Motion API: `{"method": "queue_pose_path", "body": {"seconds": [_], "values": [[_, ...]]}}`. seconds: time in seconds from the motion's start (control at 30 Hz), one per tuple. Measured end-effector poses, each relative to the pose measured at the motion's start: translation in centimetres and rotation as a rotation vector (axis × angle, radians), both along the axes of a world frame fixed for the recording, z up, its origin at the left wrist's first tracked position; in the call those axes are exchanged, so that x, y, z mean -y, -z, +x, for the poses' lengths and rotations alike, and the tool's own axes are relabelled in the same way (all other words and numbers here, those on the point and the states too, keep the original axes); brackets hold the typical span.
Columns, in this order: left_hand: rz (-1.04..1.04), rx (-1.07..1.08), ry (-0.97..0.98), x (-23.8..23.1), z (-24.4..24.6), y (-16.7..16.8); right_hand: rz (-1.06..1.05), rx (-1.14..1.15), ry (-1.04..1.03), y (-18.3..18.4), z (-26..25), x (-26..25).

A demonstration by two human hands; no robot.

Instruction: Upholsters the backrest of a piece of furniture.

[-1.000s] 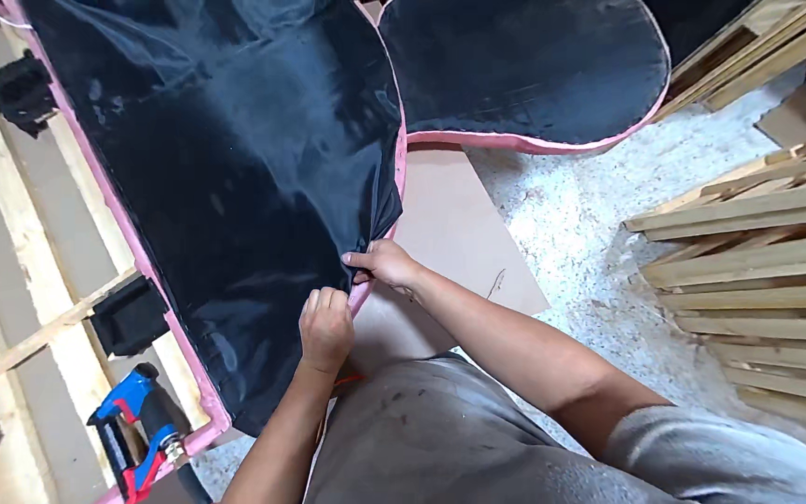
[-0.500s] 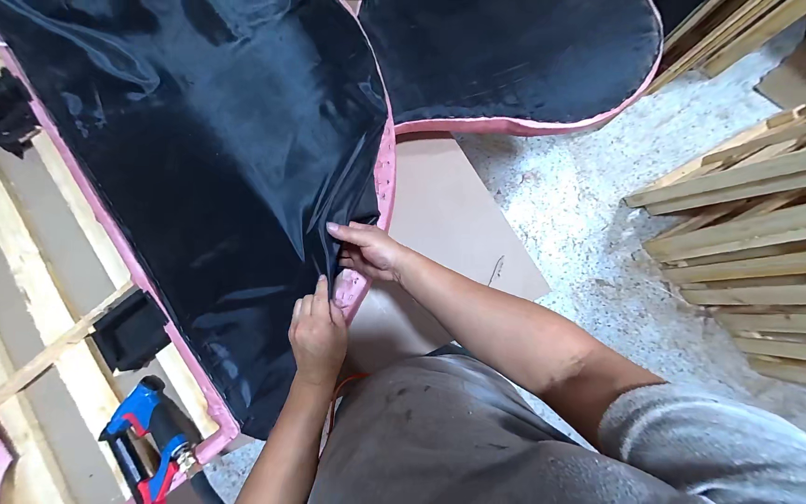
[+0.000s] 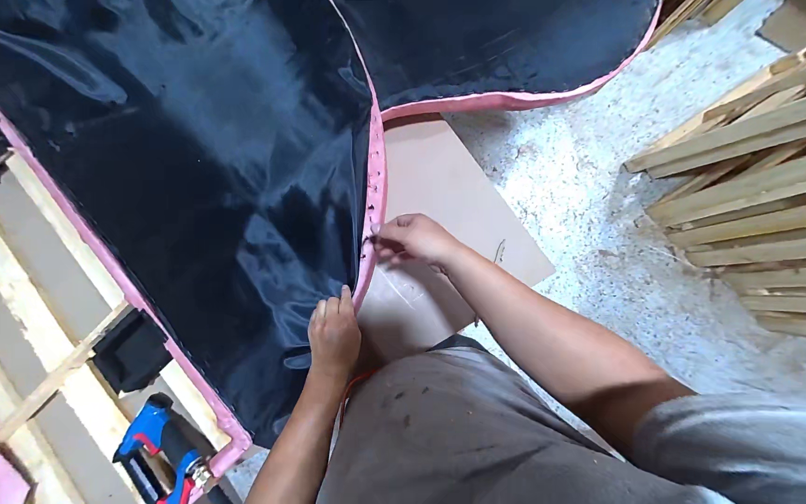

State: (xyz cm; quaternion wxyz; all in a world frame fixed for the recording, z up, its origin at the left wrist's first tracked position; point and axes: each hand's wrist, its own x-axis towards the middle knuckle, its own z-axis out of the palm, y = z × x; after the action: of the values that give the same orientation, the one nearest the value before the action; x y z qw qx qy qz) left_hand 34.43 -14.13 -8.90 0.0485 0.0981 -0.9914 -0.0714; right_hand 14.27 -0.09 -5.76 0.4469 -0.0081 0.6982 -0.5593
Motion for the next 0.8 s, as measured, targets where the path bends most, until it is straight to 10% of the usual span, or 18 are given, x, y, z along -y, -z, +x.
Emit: {"method": "queue_pose_path", "body": {"seconds": [0.2,0.57,0.8], "values": [[-0.01,-0.077,0.04,0.0,-0.2,-0.3,0.253,-0.21,-0.254,2.2,3.9,3.1],[-0.049,0.122,0.12,0.1,-1.1,-0.3,0.271,-0.66,-0.121,3.9,6.6,3.1],[0.006,0.12,0.131,0.0,-1.2,-1.0,0.327,-0.432,-0.14,4.4,6.4,1.4]]}}
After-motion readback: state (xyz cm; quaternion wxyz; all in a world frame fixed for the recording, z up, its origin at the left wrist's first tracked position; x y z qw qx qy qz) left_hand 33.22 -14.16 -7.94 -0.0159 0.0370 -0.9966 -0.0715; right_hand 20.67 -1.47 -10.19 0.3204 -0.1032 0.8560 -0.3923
